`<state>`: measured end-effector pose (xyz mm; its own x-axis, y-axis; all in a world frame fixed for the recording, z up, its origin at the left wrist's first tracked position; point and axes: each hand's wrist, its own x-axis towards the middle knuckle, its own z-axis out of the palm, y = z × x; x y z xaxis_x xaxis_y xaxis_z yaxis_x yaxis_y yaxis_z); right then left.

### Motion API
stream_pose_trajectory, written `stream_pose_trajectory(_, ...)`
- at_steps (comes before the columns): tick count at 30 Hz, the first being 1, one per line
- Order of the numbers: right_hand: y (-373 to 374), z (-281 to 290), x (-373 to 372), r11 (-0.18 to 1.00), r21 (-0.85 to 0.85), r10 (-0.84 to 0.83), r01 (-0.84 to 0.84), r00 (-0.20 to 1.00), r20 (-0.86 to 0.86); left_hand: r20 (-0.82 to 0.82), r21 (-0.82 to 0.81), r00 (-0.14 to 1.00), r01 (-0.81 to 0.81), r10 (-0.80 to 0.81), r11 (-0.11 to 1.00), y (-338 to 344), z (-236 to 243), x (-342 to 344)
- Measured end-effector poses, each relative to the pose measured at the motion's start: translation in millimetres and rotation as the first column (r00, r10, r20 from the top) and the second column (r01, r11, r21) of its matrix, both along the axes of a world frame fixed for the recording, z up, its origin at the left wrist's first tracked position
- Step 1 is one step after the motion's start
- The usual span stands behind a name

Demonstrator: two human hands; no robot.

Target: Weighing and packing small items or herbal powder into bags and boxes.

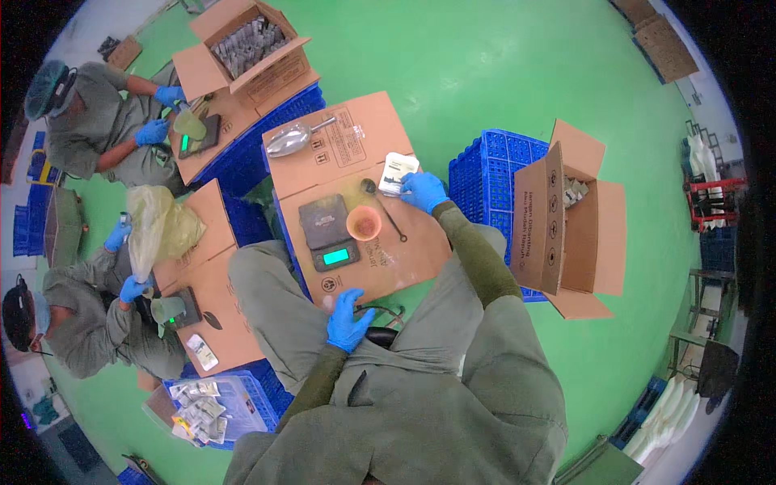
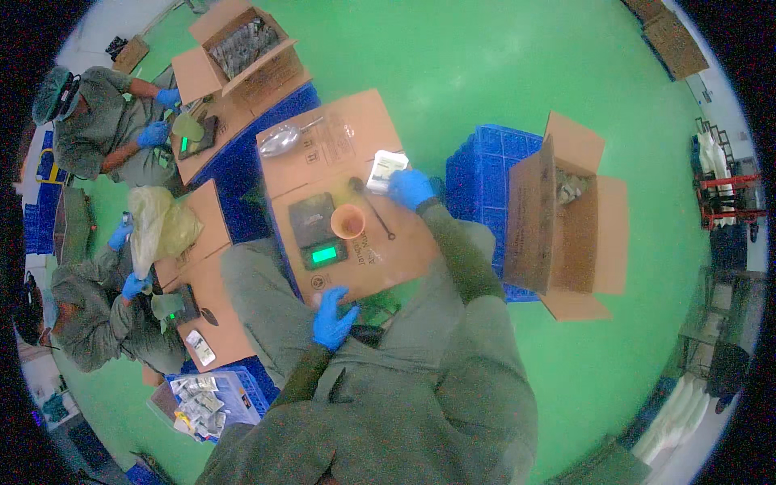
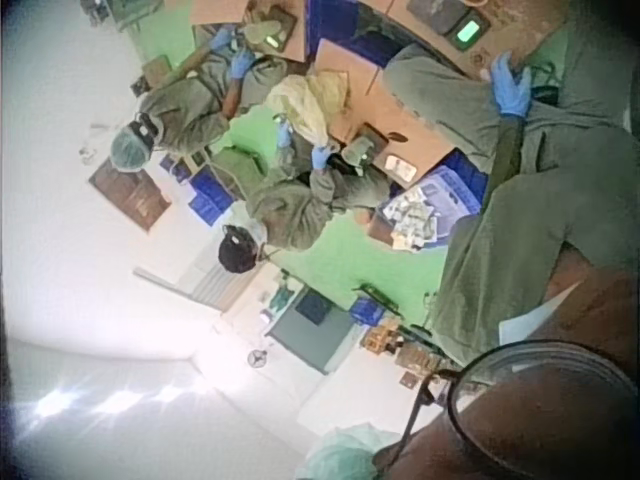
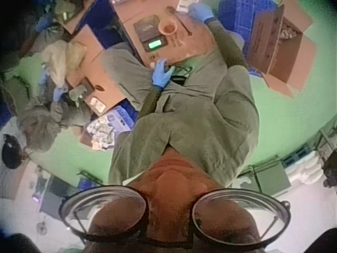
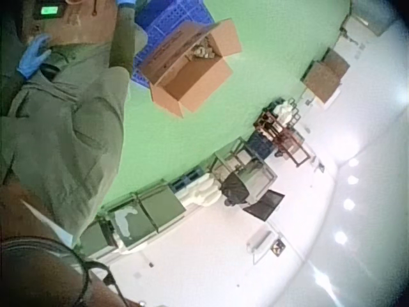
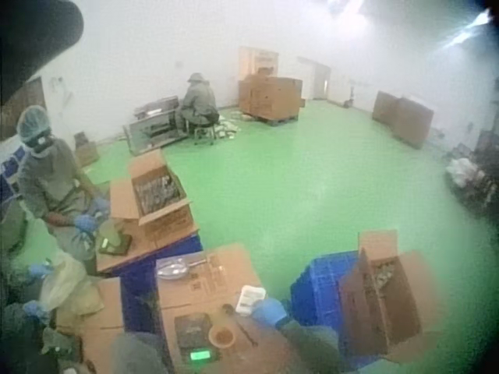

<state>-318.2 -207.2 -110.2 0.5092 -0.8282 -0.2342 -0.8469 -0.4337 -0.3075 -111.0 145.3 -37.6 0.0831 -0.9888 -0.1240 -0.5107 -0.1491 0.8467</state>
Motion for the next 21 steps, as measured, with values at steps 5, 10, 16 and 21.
stream_pose_trajectory(5,-4,18,-3,0.996,0.034,-0.083,0.08,0.993,0.087,-0.056,0.035,0.998,-0.026,0.028,0.999,1,1,2)
stream_pose_trajectory(10,35,97,-4,0.84,-0.52,0.057,0.155,0.928,0.369,-0.024,-0.017,0.998,-0.065,0.065,0.998,11,1,-2)
stream_pose_trajectory(16,148,208,4,0.864,-0.499,0.195,0.068,0.868,0.456,0.041,-0.296,0.961,-0.249,0.273,0.922,-4,63,-2)
stream_pose_trajectory(21,245,248,19,0.953,-0.123,0.298,-0.275,0.8,0.521,-0.072,-0.546,0.924,-0.352,0.376,0.761,-37,122,11)
